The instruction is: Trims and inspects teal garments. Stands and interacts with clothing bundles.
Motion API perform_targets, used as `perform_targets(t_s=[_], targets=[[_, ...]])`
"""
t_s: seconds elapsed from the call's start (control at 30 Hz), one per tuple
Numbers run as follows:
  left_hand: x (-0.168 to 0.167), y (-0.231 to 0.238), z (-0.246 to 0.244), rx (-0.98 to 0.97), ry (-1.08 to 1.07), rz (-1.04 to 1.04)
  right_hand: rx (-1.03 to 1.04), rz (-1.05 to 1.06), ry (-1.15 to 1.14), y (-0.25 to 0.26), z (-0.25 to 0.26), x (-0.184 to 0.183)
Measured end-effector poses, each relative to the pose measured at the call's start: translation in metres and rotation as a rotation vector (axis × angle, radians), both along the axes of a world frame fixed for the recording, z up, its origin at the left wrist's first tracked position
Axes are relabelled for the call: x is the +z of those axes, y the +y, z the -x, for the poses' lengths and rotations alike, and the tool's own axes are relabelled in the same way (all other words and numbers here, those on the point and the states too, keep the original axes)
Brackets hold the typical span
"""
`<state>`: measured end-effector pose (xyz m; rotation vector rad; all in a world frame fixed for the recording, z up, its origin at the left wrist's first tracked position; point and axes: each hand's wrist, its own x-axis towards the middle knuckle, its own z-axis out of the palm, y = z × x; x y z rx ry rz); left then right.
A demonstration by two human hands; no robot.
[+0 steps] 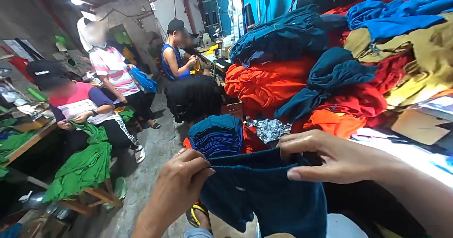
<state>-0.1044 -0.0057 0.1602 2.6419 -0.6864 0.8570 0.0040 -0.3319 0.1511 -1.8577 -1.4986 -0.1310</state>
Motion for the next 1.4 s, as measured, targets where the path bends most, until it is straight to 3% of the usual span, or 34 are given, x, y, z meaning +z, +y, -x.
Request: perform_targets(t_s=[0.13, 0.47, 0.73, 0.87, 0.93, 1.0, 1.07, 1.1, 1.17, 1.2, 1.27, 1.4], targets=[[0.007, 0.004, 0.0, -0.028, 0.055, 0.125, -0.085, -0.118, -0.141, 0.006, 0.001, 0.002], [0.012, 0.004, 0.006, -0.071, 0.152, 0.296, -0.068, -0.401, 0.101, 0.017, 0.009, 0.001], [0.009, -0.007, 0.002, -0.017, 0.116, 0.175, -0.087, -0.167, -0.04, 0.015, 0.008, 0.007], [0.009, -0.007, -0.001, -0.243, 0.353, 0.318, -0.054, -0.111, -0.078, 0.016, 0.005, 0.002], [0.007, -0.009, -0.002, -0.343, 0.503, 0.436, -0.175, -0.098, -0.155, 0.023, 0.007, -0.01], [0.002, -0.014, -0.003, -0.326, 0.605, 0.494, -0.332, -0.137, -0.217, 0.04, 0.018, -0.031], [-0.006, -0.019, -0.007, -0.269, 0.662, 0.524, -0.464, -0.217, -0.083, 0.058, 0.038, -0.053], [-0.011, -0.021, -0.008, -0.242, 0.687, 0.531, -0.429, -0.21, 0.11, 0.063, 0.048, -0.059], [-0.019, -0.023, -0.008, -0.196, 0.714, 0.521, -0.158, -0.132, 0.562, 0.07, 0.061, -0.064], [-0.021, -0.025, -0.005, -0.18, 0.733, 0.51, -0.052, -0.105, 0.682, 0.074, 0.064, -0.067], [-0.022, -0.028, 0.0, -0.166, 0.722, 0.46, 0.001, -0.098, 0.7, 0.079, 0.063, -0.071], [-0.029, -0.022, 0.008, -0.195, 0.574, 0.328, -0.053, -0.054, 0.427, 0.073, 0.052, -0.069]])
